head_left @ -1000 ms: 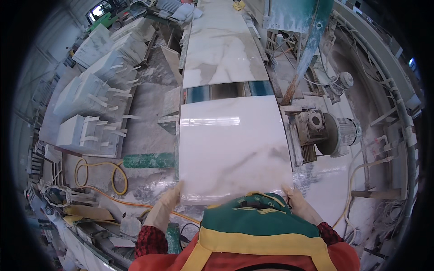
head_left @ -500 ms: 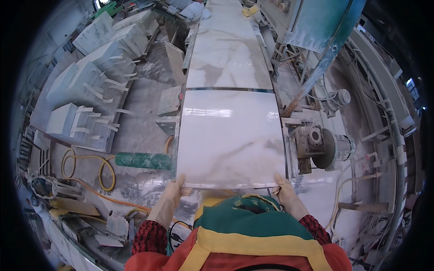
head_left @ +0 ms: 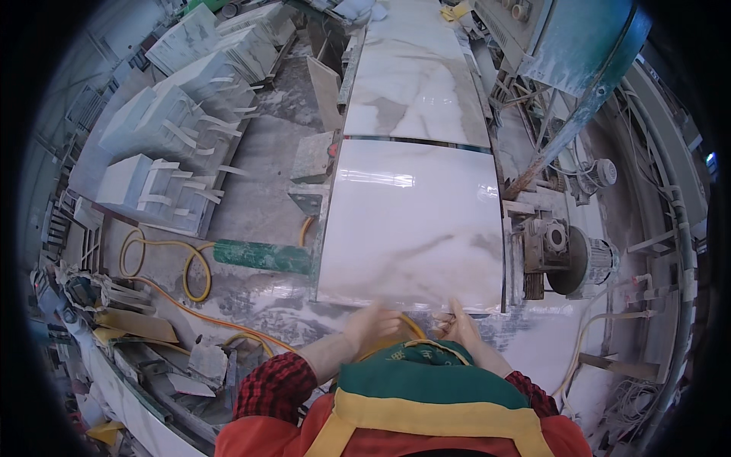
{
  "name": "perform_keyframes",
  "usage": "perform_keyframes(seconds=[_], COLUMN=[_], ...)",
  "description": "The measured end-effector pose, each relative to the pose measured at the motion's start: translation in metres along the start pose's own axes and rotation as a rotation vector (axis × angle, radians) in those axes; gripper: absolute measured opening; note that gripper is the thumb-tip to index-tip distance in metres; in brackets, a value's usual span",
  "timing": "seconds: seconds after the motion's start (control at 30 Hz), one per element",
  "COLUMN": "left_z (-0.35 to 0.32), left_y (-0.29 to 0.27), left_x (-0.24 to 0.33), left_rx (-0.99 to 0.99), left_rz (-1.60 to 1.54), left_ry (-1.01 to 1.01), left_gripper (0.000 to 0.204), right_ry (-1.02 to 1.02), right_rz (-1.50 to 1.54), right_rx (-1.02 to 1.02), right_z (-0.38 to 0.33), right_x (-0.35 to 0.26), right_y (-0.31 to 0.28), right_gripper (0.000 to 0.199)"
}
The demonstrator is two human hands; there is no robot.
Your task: The person repeatedly picks up large white rectangular slabs from a conveyor belt and places them back onto the belt. The person wears gloves and handles each slab individually, moving it slightly forward along the conveyor line.
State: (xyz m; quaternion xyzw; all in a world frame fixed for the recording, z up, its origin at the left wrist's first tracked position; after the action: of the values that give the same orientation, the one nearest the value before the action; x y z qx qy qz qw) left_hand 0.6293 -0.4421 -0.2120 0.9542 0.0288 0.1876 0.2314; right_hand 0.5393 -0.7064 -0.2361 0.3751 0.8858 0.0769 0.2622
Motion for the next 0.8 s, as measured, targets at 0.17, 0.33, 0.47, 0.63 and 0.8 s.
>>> perform_keyframes(seconds=[0.17,0.33,0.47,0.63,0.8], left_z=[0.039,0.042,0.044,0.046,0.045], left_y=[-0.006,-0.007,-0.007,0.002,0.009], left_x=[-0.009,-0.005,0.002,0.018,0.027], left_rx=[0.066,0.006,-0.049,-0.004,0.009], left_rz=[-0.051,0.01,0.06,0.112,0.125], left_ry=[0.02,0.035,0.053,0.063,0.048], left_gripper=[0.079,0.085,0.089,0.09,0.09], right_ry=[-0.074,-0.108,-0.104,-0.146,-0.12], right_rz=[-0.072,-0.159,-0.139,-0.074,-0.097], right_rx=[0.045,0.077,0.035,0.059,0.094], right_z=[0.014,0.001,0.024,0.026,0.029], right_x=[0.001,-0.011,-0.008,-0.023,-0.032], right_y=[0.0,0.013,-0.005,0.012,0.017], right_gripper=[0.071,0.082,0.083,0.084,0.085])
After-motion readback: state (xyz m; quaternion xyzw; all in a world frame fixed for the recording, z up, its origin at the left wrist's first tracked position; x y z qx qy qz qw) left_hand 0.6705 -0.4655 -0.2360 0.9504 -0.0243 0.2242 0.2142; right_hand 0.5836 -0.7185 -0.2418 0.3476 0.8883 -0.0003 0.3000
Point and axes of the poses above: each hand's wrist, its own z-axis towards the middle knuckle, its own y-axis out of the palm, x = y × z, the point moved 1 cm from there along z, towards the middle knuckle, and after that the axes turned 2 degrees about -z, right-handed, at the moved point
